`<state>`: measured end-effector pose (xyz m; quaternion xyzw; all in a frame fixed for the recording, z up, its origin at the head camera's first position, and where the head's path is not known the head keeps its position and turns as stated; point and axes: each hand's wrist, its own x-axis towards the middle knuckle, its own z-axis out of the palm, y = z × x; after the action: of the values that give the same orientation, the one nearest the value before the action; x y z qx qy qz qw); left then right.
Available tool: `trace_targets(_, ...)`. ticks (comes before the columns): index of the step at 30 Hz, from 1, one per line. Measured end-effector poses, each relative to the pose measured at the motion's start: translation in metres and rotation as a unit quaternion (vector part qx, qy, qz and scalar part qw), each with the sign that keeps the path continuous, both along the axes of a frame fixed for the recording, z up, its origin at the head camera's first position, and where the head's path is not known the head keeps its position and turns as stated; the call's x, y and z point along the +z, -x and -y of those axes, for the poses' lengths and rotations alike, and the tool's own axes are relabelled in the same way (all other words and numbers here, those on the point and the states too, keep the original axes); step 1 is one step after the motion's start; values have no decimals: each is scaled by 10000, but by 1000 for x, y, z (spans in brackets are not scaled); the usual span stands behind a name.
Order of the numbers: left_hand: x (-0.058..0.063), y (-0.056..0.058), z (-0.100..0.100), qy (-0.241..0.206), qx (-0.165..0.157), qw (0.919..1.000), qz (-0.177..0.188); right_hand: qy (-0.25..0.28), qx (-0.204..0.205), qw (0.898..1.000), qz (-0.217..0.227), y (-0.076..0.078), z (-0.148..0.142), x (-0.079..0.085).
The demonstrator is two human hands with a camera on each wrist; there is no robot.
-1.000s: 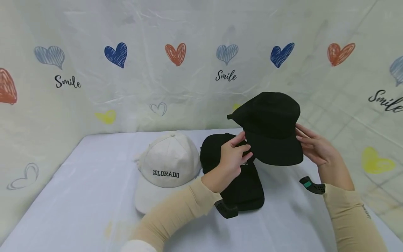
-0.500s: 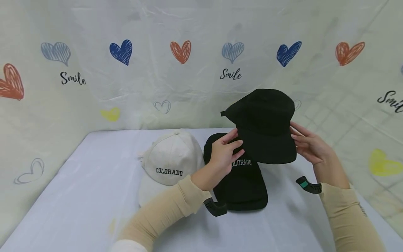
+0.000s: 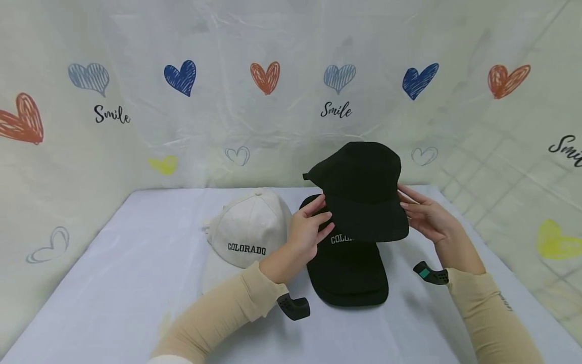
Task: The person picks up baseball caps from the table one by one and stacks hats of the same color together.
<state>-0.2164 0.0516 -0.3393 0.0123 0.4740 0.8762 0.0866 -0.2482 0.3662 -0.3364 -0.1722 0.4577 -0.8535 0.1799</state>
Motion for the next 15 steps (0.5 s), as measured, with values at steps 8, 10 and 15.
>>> trace_targets(8, -8, 1, 13, -28, 116, 9997, 219, -637, -293, 9975, 2, 3, 15, -3)
trace_targets(10, -10, 0, 15, -7, 168, 9995, 250, -758, -360, 9965, 34, 4, 18, -4)
trace_targets(15, -13, -2, 17, 4, 324, 9989, 348, -837, -391, 9956, 165, 8, 24, -8)
